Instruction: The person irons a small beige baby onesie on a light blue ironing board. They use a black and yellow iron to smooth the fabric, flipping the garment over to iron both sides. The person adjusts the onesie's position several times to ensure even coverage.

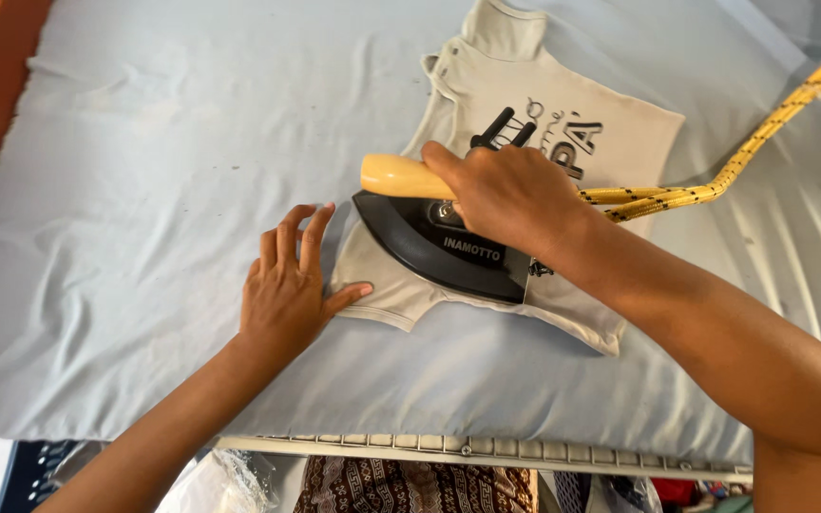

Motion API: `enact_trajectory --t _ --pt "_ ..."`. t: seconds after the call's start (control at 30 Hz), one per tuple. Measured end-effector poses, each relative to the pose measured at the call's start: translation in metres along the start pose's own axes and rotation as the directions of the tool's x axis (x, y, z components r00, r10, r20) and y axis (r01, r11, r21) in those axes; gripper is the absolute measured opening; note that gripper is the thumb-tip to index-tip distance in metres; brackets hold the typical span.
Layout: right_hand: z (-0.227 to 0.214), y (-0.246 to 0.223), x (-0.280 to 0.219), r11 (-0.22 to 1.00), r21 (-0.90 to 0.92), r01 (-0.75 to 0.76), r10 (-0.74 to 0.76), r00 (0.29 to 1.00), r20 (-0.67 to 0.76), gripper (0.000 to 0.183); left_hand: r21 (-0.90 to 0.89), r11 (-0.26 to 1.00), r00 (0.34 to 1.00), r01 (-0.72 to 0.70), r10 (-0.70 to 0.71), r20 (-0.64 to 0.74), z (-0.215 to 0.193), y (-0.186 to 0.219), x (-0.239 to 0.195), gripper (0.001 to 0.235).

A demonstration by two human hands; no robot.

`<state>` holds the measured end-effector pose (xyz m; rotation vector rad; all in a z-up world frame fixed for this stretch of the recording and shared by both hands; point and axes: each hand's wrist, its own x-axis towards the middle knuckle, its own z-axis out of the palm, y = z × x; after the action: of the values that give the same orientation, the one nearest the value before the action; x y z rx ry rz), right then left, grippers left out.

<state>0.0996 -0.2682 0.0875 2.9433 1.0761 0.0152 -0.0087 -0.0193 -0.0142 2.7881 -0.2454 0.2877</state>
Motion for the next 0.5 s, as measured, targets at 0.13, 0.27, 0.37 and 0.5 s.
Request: enact_trajectory --t 0.13,0.27,0.37,0.5 --pt "-0.007 0.029 -0.022 0.988 0.013 -0.153 0.152 0.985 0.076 0.035 0.102 0.995 0.995 -0.024 0.014 0.096 -0.008 0.005 0.005 0.095" --pt "-0.011 0.054 -0.062 0.966 0.001 -0.258 0.256 0.961 0.102 0.035 0.179 0.984 0.965 -0.004 -0.043 0.257 -0.016 0.010 0.021 0.104" --pt "-0.017 0.063 -0.086 0.959 0.016 -0.284 0.279 0.949 0.150 0.037 0.225 0.966 0.965 -0.124 0.065 0.253 -0.022 0.010 0.043 0.118" --pt "-0.029 0.071 -0.109 0.945 0.203 -0.258 0.179 0.923 0.339 0.041 -0.042 0.961 0.938 -0.272 0.275 0.211 -0.016 0.016 0.089 0.109"
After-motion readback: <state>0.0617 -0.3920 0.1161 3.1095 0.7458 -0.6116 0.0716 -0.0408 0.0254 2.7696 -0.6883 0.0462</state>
